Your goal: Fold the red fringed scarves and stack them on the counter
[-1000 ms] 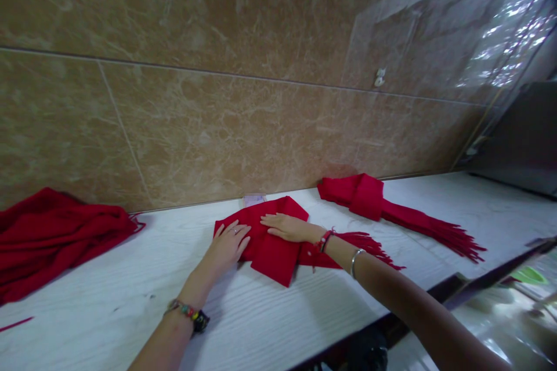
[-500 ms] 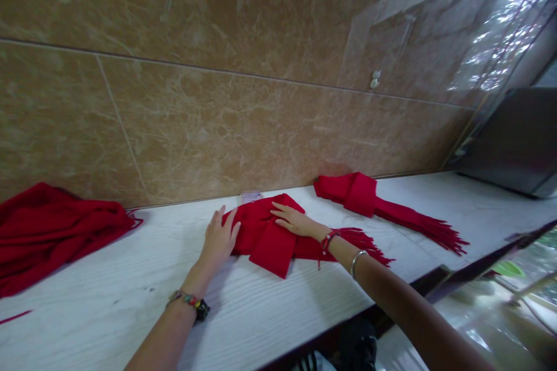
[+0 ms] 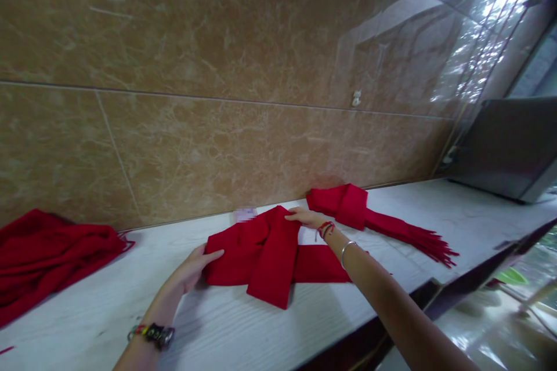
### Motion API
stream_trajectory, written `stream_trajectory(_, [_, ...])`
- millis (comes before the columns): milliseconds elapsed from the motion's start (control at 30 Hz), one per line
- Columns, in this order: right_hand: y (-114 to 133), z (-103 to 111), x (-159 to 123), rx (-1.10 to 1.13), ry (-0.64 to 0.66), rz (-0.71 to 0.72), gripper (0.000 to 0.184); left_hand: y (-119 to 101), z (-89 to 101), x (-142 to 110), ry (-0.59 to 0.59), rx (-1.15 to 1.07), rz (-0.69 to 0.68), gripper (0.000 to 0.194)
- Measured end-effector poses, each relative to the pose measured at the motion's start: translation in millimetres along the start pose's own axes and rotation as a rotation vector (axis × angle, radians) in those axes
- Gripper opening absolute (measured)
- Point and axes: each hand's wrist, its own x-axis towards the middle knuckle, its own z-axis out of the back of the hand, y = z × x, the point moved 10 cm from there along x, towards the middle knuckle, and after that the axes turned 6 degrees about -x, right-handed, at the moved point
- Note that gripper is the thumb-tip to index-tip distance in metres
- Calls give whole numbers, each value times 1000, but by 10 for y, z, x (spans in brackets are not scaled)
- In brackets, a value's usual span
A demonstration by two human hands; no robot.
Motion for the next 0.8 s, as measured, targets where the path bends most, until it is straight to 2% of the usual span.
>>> stream_trajectory(67, [25,132,-113,30,7,23,33,-37,-48,-2,-20,25,-69,48])
stream_trajectory(133, [48,377,-282,47,-32,57,32,-98,-119,20,-58,80,-151,51])
stream_trajectory(200, [71,743,-505,21,-137,98,30,-172,-259,81,-84,130,-219,53])
stream_trajectory(267, [88,1165,-761,-59,-276,129,28,-236,-478,201,-89,144,-257,55])
stream_trajectory(333, [81,1553,-1004,-130,-381,135,27,-265,-759,383,-76,127,-258,57])
stream_trajectory(400, [53,1882,-1192,-124,-425,139,27,-263,-1103,606,-32,89,-243,58])
stream_trajectory(567, [-123,2745,-1444,11,-466,66,29,-278,-2146,1151,181,-74,-260,50])
stream_trajectory(700, [-230,3541,-1415,-57,-530,-6,23,-196,-2817,1641,208,-201,-156,38])
stream_trajectory(800, [-434,3952,-1211,-153,-555,-97,16,-132,-3169,2028,208,-264,-123,38])
